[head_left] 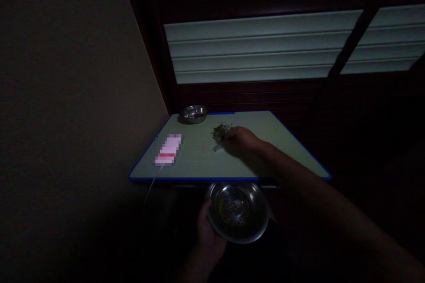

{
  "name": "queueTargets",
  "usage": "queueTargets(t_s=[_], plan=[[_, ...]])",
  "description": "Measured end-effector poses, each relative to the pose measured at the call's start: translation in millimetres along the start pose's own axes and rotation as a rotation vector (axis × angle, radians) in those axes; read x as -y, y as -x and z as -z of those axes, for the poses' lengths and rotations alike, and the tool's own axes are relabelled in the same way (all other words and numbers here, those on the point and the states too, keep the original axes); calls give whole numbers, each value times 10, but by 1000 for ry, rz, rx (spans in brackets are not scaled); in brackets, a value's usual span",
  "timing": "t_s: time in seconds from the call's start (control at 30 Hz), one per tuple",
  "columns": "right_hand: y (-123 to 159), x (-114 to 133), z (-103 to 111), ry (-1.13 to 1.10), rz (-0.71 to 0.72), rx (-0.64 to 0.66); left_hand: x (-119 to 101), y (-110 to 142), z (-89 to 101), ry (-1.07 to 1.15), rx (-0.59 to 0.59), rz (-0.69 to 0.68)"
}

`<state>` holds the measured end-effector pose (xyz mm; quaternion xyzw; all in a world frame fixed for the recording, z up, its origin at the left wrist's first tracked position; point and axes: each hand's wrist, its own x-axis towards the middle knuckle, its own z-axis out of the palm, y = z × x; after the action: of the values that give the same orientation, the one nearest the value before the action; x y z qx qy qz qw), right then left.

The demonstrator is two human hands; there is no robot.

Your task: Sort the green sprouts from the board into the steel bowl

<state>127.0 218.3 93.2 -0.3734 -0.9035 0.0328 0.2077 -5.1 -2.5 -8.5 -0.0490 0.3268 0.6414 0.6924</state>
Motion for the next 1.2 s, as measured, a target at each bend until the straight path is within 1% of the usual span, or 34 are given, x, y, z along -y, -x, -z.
queueTargets(t_s=[0.17, 0.27, 0.4, 0.5, 0.67, 0.83, 0.93, 1.07, 1.2], plan=[[22, -22, 7, -19, 0, -17, 0, -1, -2, -6, -26, 21], [15, -17, -13, -21, 5, -34, 2, -7, 9, -12, -11, 15], [3, 13, -37, -31, 48, -44, -1, -6, 5, -16, 0, 3], [2, 32, -24, -36, 51, -34, -2, 3, 0, -28, -3, 7], [22, 21, 38, -71, 75, 7, 1, 3, 8, -13, 27, -9], [38, 10, 60, -53, 62, 7, 4, -2, 3, -16, 11, -8], [34, 36, 47, -30, 69, -11, 6, -2, -3, -18, -20, -6], [26, 87, 35, -15, 61, -13, 8, -7, 6, -30, -2, -9], [37, 102, 47, -35, 86, 0, 2, 2, 6, -24, -1, -3]])
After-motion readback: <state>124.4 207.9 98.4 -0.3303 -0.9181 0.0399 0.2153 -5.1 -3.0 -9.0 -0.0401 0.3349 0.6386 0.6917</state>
